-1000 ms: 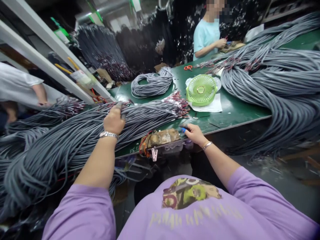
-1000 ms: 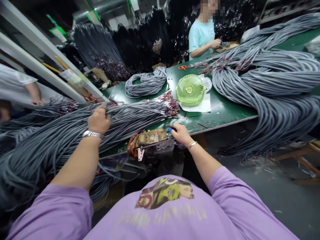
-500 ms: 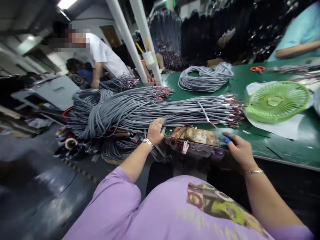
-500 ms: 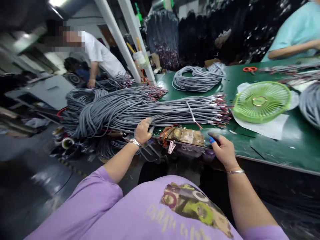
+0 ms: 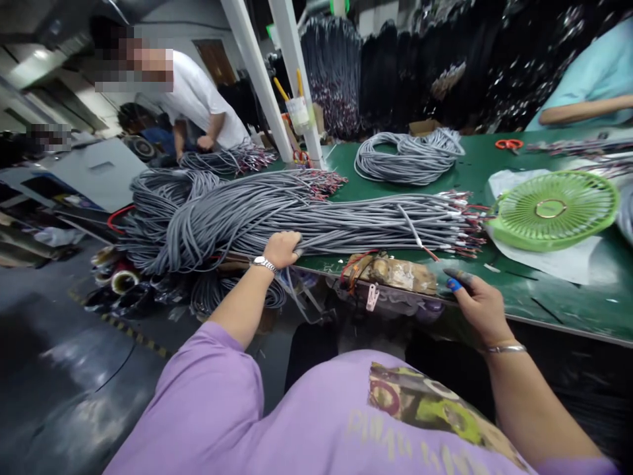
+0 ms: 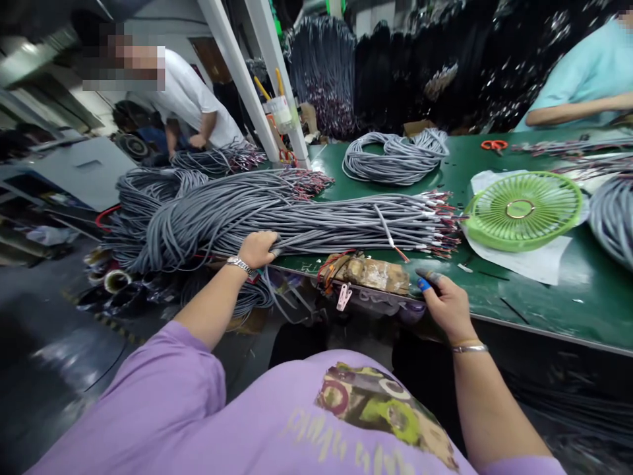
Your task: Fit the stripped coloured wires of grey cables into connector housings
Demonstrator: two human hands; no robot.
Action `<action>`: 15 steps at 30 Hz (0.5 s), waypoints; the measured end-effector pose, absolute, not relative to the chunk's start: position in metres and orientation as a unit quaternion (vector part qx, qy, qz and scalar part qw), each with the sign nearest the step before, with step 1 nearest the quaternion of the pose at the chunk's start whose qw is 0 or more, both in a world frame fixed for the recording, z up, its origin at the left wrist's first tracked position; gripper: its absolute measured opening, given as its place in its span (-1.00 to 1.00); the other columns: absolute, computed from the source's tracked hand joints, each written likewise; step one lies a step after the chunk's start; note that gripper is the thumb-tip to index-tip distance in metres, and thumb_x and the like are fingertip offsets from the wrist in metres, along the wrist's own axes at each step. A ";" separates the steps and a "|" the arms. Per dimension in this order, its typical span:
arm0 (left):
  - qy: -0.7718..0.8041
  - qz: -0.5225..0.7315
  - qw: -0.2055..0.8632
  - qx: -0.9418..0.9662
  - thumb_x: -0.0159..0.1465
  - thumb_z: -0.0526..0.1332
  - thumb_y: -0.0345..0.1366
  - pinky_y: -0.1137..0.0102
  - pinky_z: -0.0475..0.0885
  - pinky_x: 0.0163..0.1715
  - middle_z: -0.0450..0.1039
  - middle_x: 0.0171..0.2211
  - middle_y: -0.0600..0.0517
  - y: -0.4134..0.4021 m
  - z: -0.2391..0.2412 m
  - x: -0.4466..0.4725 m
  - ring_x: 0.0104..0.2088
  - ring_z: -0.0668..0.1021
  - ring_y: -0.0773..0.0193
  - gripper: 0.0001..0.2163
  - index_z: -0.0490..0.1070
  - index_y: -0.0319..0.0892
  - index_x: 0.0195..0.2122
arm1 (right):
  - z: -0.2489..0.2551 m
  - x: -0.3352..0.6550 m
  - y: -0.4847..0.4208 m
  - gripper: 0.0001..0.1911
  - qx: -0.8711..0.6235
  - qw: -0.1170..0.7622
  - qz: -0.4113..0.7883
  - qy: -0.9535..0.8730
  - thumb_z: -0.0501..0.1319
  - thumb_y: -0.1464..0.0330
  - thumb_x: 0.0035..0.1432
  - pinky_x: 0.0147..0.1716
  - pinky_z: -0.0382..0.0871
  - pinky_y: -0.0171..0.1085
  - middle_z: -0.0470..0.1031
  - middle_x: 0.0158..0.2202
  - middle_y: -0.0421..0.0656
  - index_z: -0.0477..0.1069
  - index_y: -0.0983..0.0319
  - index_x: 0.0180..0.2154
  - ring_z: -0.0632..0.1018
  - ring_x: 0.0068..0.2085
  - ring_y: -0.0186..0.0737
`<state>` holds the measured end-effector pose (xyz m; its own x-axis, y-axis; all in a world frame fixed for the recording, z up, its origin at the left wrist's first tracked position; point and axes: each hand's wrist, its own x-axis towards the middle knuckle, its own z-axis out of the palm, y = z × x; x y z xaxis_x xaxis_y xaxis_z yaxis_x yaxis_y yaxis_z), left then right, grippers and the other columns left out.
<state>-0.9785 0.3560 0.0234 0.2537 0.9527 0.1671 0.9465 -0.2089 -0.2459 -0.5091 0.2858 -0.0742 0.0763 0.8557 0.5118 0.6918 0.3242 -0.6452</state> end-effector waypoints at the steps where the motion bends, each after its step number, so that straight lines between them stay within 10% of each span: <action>1: -0.595 0.013 0.154 -0.788 0.18 0.10 -0.28 0.25 0.32 -0.11 0.45 -0.20 -0.15 0.356 0.027 -0.980 -0.12 0.49 0.04 -0.75 0.41 -0.23 -0.15 | -0.073 -0.509 0.285 -0.62 -0.571 0.458 0.091 -0.675 0.15 0.19 0.18 -0.17 0.47 -0.14 0.60 -0.16 -0.05 0.52 0.22 -0.05 0.60 -0.16 -0.03; 15: -0.627 0.032 0.118 -0.770 0.17 0.10 -0.22 0.29 0.36 -0.32 0.55 -0.25 -0.17 0.386 0.052 -0.876 -0.21 0.58 -0.01 -0.71 0.37 -0.20 -0.12 | -0.065 -0.523 0.287 -0.67 -0.595 0.417 0.054 -0.685 0.10 0.31 0.18 -0.24 0.41 -0.21 0.59 -0.20 -0.04 0.53 0.22 -0.09 0.57 -0.19 -0.08</action>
<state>-0.8764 0.3860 0.0517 0.2123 0.9722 0.0991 0.9572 -0.1864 -0.2216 -0.5226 0.2872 -0.0655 0.0556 0.8603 0.5067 0.7698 0.2863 -0.5705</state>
